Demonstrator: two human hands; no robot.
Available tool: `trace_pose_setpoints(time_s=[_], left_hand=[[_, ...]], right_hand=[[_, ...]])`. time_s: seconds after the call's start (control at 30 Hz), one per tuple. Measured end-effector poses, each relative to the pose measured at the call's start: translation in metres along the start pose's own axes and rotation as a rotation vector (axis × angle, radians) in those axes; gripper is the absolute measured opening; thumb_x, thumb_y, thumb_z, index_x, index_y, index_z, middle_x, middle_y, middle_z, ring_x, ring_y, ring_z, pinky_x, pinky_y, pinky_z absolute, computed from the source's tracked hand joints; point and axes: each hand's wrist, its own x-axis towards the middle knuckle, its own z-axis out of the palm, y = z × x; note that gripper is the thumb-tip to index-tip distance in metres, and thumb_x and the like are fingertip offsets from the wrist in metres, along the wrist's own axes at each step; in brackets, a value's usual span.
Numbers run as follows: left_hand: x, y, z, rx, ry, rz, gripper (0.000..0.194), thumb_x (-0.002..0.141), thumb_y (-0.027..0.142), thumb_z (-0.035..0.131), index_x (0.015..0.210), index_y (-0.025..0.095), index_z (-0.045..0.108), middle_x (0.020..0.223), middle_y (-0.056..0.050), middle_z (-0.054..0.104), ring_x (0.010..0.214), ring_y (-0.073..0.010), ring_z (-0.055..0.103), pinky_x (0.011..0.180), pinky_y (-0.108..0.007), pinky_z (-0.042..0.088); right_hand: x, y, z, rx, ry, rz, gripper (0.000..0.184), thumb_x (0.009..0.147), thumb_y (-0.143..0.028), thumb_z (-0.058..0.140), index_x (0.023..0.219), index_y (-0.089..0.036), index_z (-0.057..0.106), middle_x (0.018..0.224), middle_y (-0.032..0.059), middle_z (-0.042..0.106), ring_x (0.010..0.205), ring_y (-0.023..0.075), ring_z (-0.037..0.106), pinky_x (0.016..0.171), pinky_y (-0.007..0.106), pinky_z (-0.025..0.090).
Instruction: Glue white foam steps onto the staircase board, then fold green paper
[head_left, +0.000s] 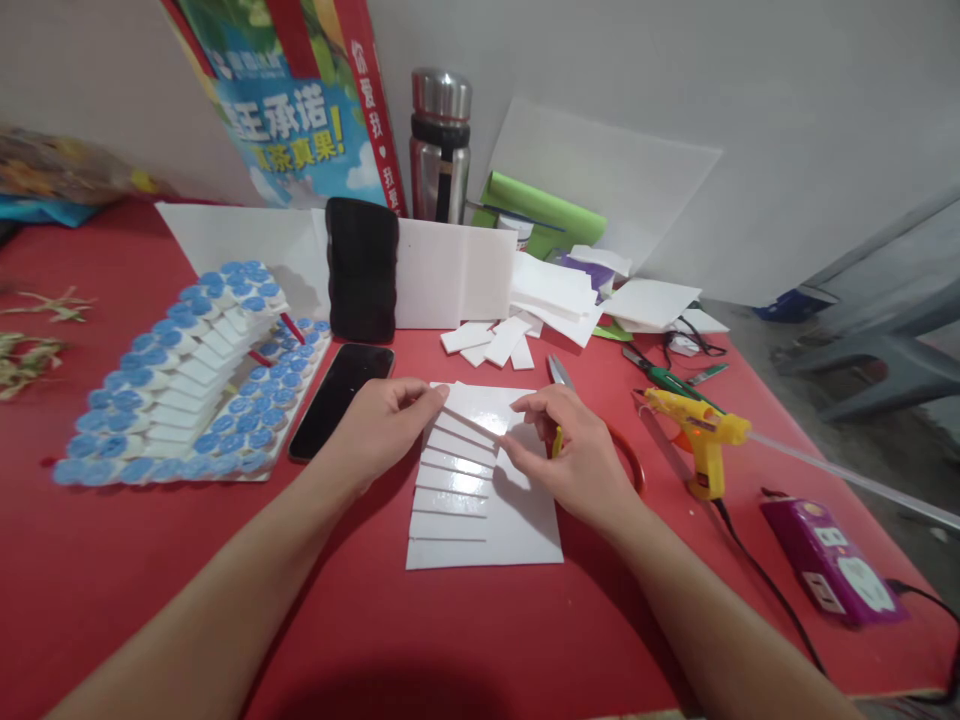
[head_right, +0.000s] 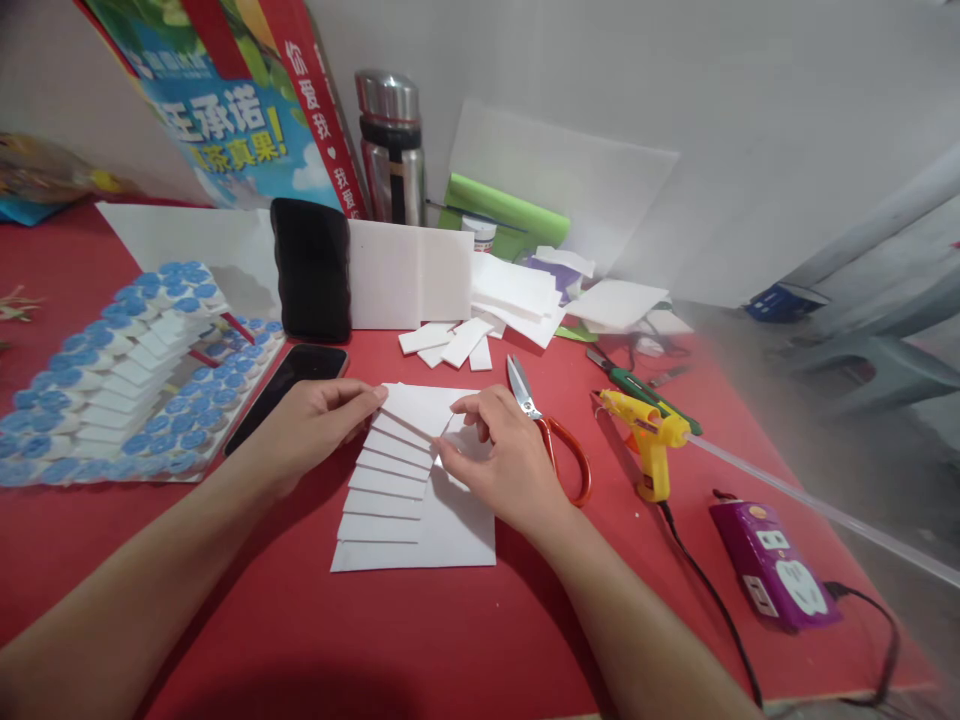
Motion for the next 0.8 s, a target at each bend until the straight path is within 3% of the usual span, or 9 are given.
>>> trace_pose_setpoints(time_s=[0.63, 0.7, 0.8], left_hand=[[0.0006, -0.0019, -0.0012, 0.015, -0.006, 0.004, 0.042, 0.087, 0.056, 0.068, 0.07, 0.018, 0.069, 0.068, 0.0, 0.061, 0.065, -0.0152, 0.05, 0.064, -0.03, 0.037], [0.0003, -0.0013, -0.0018, 0.007, -0.004, 0.002, 0.041, 0.088, 0.055, 0.068, 0.07, 0.018, 0.069, 0.068, 0.0, 0.061, 0.065, -0.0151, 0.05, 0.064, -0.03, 0.037], [-0.0001, 0.0001, -0.0024, -0.009, 0.001, -0.009, 0.042, 0.088, 0.054, 0.068, 0.065, 0.019, 0.064, 0.063, 0.002, 0.053, 0.061, -0.0132, 0.043, 0.061, -0.029, 0.032]], right_hand=[[-0.0001, -0.0018, -0.0014, -0.024, -0.016, 0.041, 0.026, 0.085, -0.03, 0.077, 0.108, -0.024, 0.065, 0.094, 0.0022, 0.061, 0.072, 0.0153, 0.055, 0.065, 0.031, 0.048], [-0.0004, -0.004, -0.0041, -0.009, 0.012, 0.071, 0.03, 0.085, -0.032, 0.077, 0.112, -0.023, 0.065, 0.093, 0.0019, 0.062, 0.069, 0.0148, 0.054, 0.062, 0.03, 0.046], [-0.0009, -0.0062, -0.0074, 0.114, 0.085, 0.209, 0.02, 0.09, -0.038, 0.071, 0.102, -0.022, 0.067, 0.082, 0.0008, 0.062, 0.063, 0.0139, 0.053, 0.057, 0.029, 0.044]])
